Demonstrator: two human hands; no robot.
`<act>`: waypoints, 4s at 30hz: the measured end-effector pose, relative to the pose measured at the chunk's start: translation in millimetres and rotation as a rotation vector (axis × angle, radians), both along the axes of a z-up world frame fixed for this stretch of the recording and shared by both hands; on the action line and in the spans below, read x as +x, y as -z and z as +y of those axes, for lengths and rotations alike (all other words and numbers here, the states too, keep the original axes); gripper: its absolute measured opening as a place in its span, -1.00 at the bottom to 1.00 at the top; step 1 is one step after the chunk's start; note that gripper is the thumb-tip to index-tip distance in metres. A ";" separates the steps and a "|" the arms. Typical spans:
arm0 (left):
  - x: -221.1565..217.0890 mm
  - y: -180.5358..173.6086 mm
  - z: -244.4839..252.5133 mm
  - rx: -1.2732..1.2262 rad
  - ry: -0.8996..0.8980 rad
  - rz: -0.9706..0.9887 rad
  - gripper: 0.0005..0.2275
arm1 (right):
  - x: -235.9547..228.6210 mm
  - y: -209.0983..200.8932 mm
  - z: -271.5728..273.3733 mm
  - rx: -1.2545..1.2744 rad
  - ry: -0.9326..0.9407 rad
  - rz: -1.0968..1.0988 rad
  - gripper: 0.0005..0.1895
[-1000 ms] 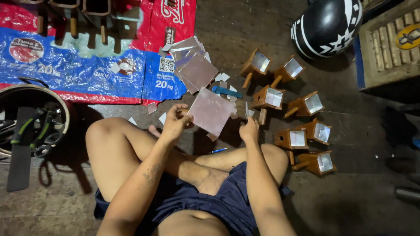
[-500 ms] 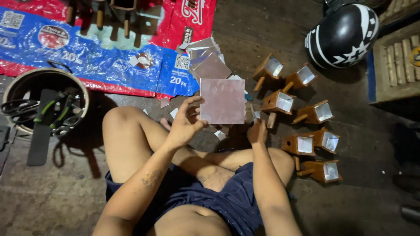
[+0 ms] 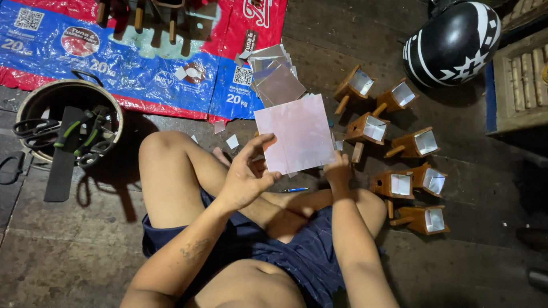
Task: Marking reflective sheets with a pen and cutting them to size using scissors to fit into wooden frames
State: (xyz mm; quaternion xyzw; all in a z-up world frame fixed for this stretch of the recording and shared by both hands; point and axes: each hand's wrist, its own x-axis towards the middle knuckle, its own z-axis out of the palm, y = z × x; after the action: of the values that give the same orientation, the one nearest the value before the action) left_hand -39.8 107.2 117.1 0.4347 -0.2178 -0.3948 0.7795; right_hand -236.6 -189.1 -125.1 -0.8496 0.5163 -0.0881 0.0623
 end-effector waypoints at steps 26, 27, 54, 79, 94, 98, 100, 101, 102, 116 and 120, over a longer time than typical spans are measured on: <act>-9.2 -24.0 10.8 -0.016 0.030 -0.031 -0.12 | 2.3 -41.1 10.7 0.649 0.201 -0.704 -0.52; -8.2 -25.5 10.9 -0.016 0.031 -0.030 -0.12 | 2.0 -75.9 32.4 0.649 0.202 -0.703 -0.52; -28.6 -27.1 6.8 -0.130 0.220 0.038 -0.08 | -92.3 -254.4 225.8 1.417 -0.832 -0.473 -0.45; -30.0 -33.8 7.3 -0.185 0.316 -0.055 -0.12 | -97.6 -235.3 227.8 1.316 -0.659 -0.397 -0.47; -28.6 -42.8 6.7 -0.081 0.255 -0.091 -0.14 | -92.4 -227.9 244.6 1.745 -0.427 -1.048 -0.55; -31.3 -43.1 3.7 -0.032 0.208 -0.205 -0.15 | -76.3 -227.0 240.9 1.584 -0.465 -1.185 -0.57; -31.9 -50.5 3.4 -0.020 0.221 -0.189 -0.15 | -74.5 -224.6 237.3 1.535 -0.421 -1.134 -0.43; -32.1 -54.3 4.0 -0.005 0.232 -0.175 -0.15 | -73.5 -223.3 235.8 1.489 -0.379 -1.084 -0.23; -33.3 -56.3 5.0 -0.005 0.231 -0.175 -0.15 | -72.0 -223.7 235.7 1.490 -0.380 -1.083 -0.23; -36.5 -85.3 15.6 0.163 0.164 -0.353 -0.14 | -30.5 -255.7 214.5 1.210 -0.709 -1.128 -0.11; -39.3 -83.9 15.8 0.134 0.160 -0.337 -0.13 | -30.3 -257.3 212.5 1.214 -0.701 -1.132 -0.06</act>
State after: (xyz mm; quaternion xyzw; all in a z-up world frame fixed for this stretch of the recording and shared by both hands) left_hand -79.1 123.0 201.0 0.5271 -0.3521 -0.3907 0.6675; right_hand -267.0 23.3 132.2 -0.6085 0.0775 -0.1814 0.7686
